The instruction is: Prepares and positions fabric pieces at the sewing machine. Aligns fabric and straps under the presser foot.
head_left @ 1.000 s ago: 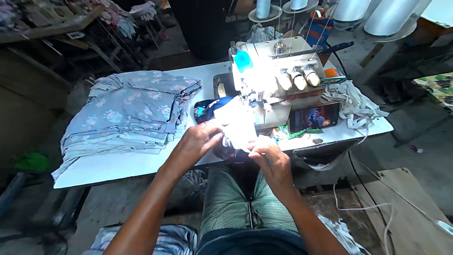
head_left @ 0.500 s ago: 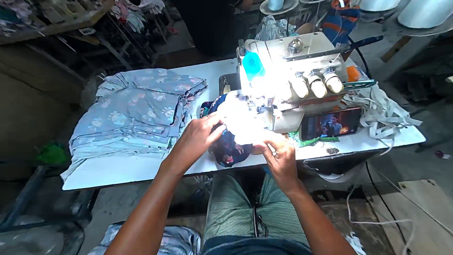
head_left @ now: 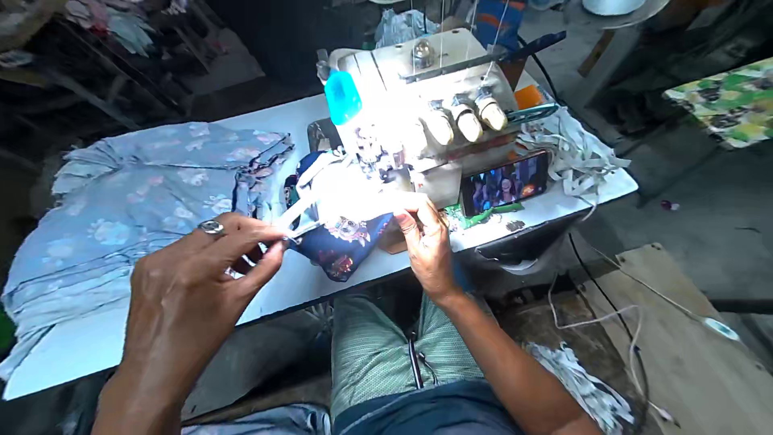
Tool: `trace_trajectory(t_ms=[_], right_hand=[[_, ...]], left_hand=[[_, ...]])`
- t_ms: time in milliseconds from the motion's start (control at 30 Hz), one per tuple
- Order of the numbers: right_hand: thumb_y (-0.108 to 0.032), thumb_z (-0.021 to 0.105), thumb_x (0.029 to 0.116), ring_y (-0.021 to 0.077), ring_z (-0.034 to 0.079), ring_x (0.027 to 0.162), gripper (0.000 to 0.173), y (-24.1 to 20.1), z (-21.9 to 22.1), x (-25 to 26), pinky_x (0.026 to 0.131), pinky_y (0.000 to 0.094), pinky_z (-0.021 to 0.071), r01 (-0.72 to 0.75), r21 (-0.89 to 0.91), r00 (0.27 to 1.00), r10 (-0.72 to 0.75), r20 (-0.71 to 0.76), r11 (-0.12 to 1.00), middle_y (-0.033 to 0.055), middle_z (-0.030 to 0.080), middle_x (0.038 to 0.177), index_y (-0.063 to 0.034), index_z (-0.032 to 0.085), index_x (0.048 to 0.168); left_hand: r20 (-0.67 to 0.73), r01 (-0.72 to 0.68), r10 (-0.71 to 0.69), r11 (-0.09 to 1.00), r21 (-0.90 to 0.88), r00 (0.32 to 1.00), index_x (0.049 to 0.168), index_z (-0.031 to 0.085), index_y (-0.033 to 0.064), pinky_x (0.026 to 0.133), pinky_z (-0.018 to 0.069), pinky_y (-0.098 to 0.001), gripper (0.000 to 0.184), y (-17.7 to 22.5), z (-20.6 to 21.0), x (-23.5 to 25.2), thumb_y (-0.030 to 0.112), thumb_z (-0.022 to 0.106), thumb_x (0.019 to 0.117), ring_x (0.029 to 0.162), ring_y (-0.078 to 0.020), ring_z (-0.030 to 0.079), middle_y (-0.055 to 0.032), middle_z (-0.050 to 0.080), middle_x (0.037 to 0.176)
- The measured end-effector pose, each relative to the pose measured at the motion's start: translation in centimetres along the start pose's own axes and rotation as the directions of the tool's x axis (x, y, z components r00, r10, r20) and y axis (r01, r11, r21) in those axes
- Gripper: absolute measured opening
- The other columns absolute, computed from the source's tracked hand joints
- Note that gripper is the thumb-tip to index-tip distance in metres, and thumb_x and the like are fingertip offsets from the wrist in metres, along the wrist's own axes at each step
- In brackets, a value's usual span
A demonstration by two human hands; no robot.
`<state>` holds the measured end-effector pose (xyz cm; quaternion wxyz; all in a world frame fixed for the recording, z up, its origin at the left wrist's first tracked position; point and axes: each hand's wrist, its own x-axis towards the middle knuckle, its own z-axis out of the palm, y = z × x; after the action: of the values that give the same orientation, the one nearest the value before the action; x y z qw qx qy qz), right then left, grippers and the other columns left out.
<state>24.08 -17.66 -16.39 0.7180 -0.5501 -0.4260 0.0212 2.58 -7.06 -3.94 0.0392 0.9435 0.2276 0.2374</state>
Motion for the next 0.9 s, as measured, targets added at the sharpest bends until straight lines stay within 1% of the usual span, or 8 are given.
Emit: trace_trajectory(t_ms=[133, 300, 433, 667, 767, 833, 867, 900], right_hand=[[-0.011, 0.061, 0.1023, 0.0093, 0.066, 0.103, 0.02, 0.1, -0.5, -2.5, 0.087, 0.0264, 0.0579, -0.226, 0.089, 0.971, 0.231, -0.053, 0.97, 0.0055, 0.065, 0.117, -0.0064, 0.061, 0.122], [-0.009, 0.06, 0.1008, 0.0165, 0.069, 0.102, 0.025, 0.0, 0.4, -4.5, 0.089, 0.0344, 0.0591, -0.459, 0.122, 0.887, 0.445, 0.127, 0.88, 0.0129, 0.067, 0.115, 0.0014, 0.061, 0.123], [-0.005, 0.059, 0.0988, 0.0168, 0.067, 0.108, 0.031, -1.8, 1.8, -5.2, 0.097, 0.0337, 0.054, -0.491, 0.063, 0.832, 0.446, 0.331, 0.869, 0.0188, 0.068, 0.117, 0.0089, 0.058, 0.127], [-0.005, 0.057, 0.0996, 0.0149, 0.064, 0.111, 0.032, -1.6, 2.4, -6.0, 0.098, 0.0322, 0.0528, -0.483, 0.071, 0.833, 0.433, 0.343, 0.873, 0.0182, 0.065, 0.12, 0.0082, 0.058, 0.129], [0.005, 0.054, 0.097, 0.0097, 0.059, 0.111, 0.04, -4.5, 1.0, -6.8, 0.099, 0.0208, 0.0466, -0.662, 0.144, 0.69, 0.523, 0.501, 0.736, 0.024, 0.061, 0.122, 0.0202, 0.047, 0.134], [0.008, 0.049, 0.0973, 0.0038, 0.062, 0.085, 0.018, -5.2, 1.0, -7.8, 0.081, 0.0169, 0.0519, -0.769, 0.163, 0.609, 0.632, 0.479, 0.618, 0.0133, 0.067, 0.096, 0.0145, 0.059, 0.111], [0.008, 0.048, 0.0943, 0.0036, 0.058, 0.062, 0.016, -5.7, 1.3, -7.9, 0.064, 0.0193, 0.0501, -0.8, 0.194, 0.595, 0.709, 0.378, 0.568, 0.0073, 0.064, 0.071, 0.0073, 0.061, 0.084], [0.007, 0.047, 0.0902, 0.0023, 0.056, 0.052, 0.023, -4.2, 1.2, -9.3, 0.055, 0.0187, 0.0488, -0.745, 0.37, 0.663, 0.675, 0.323, 0.555, 0.0022, 0.061, 0.059, 0.0019, 0.058, 0.07]], left_hand=[[-0.034, 0.035, -0.036, 0.999, -0.014, 0.999, 0.105, 0.073, 0.0007, 0.066, 0.0545, -0.0415, 0.028, 0.8, 0.0, -0.2, 0.025, 0.062, 0.0972, 0.075, -0.023, 0.066, -0.0163, 0.068, 0.102], [-0.038, 0.005, -0.009, 0.994, -0.109, 0.999, 0.098, 0.074, 0.0044, 0.063, 0.0544, -0.0315, 0.026, 2.9, -0.7, -0.8, 0.028, 0.066, 0.0925, 0.071, -0.0118, 0.064, -0.0076, 0.069, 0.094], [0.093, -0.022, 0.067, 0.908, -0.418, 0.993, 0.091, 0.076, 0.0128, 0.062, 0.0519, -0.0106, 0.02, 5.5, 0.4, -2.4, 0.031, 0.068, 0.0912, 0.07, 0.0072, 0.061, 0.0061, 0.069, 0.086], [0.051, -0.047, 0.075, 0.907, -0.418, 0.996, 0.09, 0.074, 0.0131, 0.057, 0.0532, -0.0119, 0.013, 5.1, -1.0, -2.0, 0.026, 0.07, 0.0878, 0.067, 0.0063, 0.06, 0.009, 0.067, 0.084], [0.177, -0.046, 0.18, 0.814, -0.579, 0.968, 0.094, 0.076, 0.0114, 0.061, 0.0493, -0.0094, 0.015, 7.8, 0.7, -2.9, 0.024, 0.069, 0.0926, 0.069, 0.0063, 0.059, 0.0038, 0.07, 0.086], [0.226, -0.064, 0.25, 0.791, -0.609, 0.942, 0.092, 0.075, 0.0104, 0.059, 0.0466, -0.0097, 0.013, 9.5, 1.9, -3.4, 0.021, 0.068, 0.0931, 0.066, 0.0039, 0.057, 0.0, 0.069, 0.085], [0.227, -0.077, 0.263, 0.795, -0.602, 0.938, 0.091, 0.075, 0.0104, 0.057, 0.0452, -0.0107, 0.012, 10.2, 2.4, -3.8, 0.02, 0.068, 0.0918, 0.063, 0.0024, 0.056, -0.0006, 0.069, 0.082], [0.228, -0.084, 0.262, 0.807, -0.585, 0.938, 0.09, 0.074, 0.0107, 0.055, 0.0439, -0.0122, 0.012, 10.6, 2.9, -4.2, 0.021, 0.068, 0.0914, 0.06, 0.0008, 0.055, -0.0005, 0.068, 0.079]])
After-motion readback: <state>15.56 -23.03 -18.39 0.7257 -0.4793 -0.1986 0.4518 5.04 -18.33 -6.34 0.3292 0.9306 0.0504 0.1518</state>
